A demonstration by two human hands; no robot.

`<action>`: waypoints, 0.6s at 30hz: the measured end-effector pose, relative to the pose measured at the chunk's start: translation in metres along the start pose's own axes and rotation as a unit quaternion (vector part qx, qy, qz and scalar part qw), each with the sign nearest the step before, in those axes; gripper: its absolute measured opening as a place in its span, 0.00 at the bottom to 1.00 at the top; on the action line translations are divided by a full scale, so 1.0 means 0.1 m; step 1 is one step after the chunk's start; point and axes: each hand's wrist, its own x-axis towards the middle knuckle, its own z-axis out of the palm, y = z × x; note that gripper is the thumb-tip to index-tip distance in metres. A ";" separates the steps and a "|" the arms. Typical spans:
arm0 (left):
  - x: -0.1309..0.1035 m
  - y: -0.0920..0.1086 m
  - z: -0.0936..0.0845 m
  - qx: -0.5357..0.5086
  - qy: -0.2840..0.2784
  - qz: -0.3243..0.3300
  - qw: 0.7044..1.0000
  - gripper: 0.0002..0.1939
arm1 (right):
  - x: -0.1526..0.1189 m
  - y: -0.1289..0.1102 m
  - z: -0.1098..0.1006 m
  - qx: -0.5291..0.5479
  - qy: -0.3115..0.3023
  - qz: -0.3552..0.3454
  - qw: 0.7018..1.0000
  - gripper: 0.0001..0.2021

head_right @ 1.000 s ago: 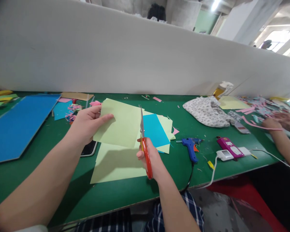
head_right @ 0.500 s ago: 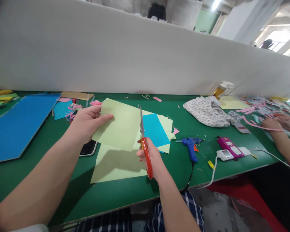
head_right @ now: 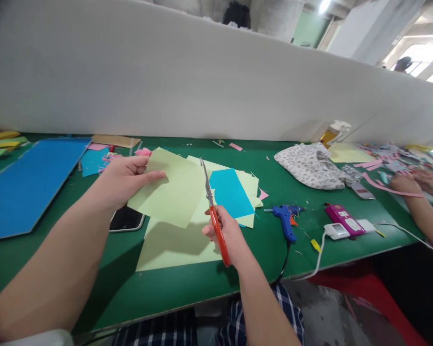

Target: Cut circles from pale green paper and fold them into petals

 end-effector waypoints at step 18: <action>0.06 -0.08 -0.20 0.030 -0.053 -0.023 0.998 0.10 | -0.05 -0.05 -0.05 -0.035 -0.007 0.047 0.998 0.29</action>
